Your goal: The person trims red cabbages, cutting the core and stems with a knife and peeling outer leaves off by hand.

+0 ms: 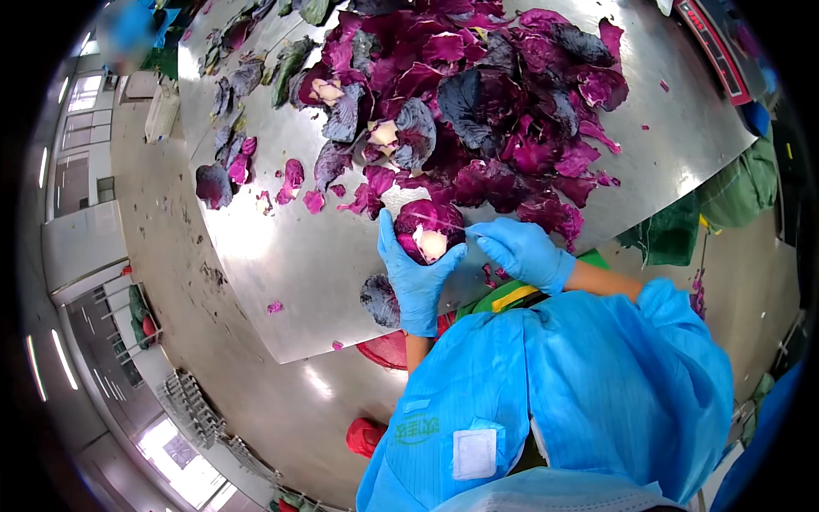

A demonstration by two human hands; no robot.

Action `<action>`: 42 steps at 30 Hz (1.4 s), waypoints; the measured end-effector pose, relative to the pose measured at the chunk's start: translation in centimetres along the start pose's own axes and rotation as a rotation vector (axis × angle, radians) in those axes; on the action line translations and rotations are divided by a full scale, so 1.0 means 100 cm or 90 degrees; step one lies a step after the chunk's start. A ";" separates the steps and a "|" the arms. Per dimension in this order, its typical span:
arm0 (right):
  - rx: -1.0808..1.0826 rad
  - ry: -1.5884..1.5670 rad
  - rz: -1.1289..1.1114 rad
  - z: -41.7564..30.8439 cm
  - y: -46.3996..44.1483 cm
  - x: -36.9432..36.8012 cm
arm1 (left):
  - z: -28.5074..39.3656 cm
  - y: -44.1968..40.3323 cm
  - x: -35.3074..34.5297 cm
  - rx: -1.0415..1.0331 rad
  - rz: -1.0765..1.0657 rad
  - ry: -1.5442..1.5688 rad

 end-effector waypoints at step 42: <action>-0.088 0.269 -0.030 0.024 -0.074 -0.008 | -0.011 0.005 -0.009 0.064 0.125 -0.022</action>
Point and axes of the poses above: each hand's wrist, its own y-axis away from the middle knuckle, its own x-axis out of the back of the hand, z = x × y, the point moved 9 cm from there along -y, towards the middle knuckle, and after that the axes turned 6 degrees about -z, right-handed, at the moved point
